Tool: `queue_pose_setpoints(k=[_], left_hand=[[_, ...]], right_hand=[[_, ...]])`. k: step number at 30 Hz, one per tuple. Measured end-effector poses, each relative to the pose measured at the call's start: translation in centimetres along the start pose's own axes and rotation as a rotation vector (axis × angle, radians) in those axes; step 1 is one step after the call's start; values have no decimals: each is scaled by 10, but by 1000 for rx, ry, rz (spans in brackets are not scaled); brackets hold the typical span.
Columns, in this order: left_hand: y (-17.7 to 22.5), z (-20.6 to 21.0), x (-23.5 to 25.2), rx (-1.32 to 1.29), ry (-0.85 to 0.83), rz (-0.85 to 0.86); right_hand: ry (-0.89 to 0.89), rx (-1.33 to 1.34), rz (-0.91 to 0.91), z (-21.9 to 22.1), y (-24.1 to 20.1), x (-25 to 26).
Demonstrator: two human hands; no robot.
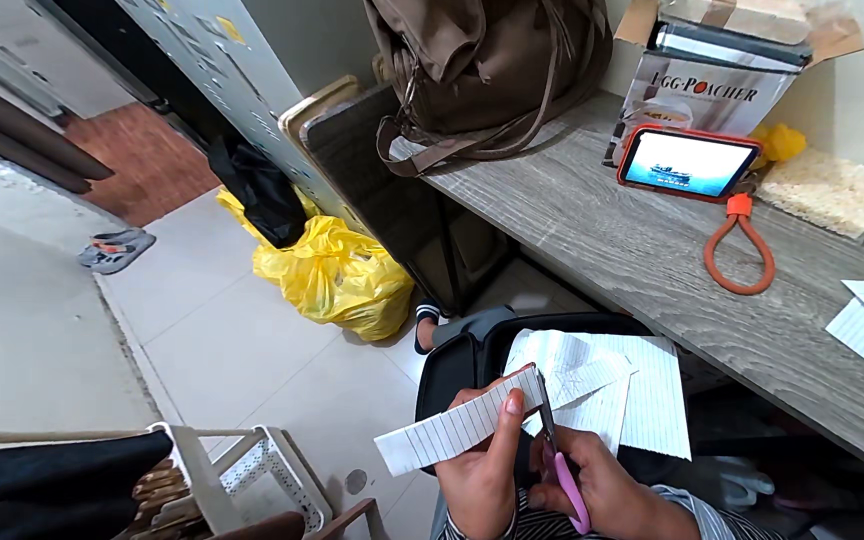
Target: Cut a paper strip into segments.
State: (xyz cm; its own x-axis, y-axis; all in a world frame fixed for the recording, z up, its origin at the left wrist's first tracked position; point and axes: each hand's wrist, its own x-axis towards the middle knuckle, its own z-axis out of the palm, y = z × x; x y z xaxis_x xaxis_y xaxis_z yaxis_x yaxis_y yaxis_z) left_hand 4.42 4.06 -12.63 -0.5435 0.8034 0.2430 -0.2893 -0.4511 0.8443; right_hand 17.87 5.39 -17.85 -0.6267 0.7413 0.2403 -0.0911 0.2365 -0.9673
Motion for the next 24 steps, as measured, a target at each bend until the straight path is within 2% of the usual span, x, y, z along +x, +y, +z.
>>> queue_pose_setpoints(k=[24], left_hand=[[0,-1,1,-12,-7,1]], right_hand=[[20,14,-16,0,2,0]])
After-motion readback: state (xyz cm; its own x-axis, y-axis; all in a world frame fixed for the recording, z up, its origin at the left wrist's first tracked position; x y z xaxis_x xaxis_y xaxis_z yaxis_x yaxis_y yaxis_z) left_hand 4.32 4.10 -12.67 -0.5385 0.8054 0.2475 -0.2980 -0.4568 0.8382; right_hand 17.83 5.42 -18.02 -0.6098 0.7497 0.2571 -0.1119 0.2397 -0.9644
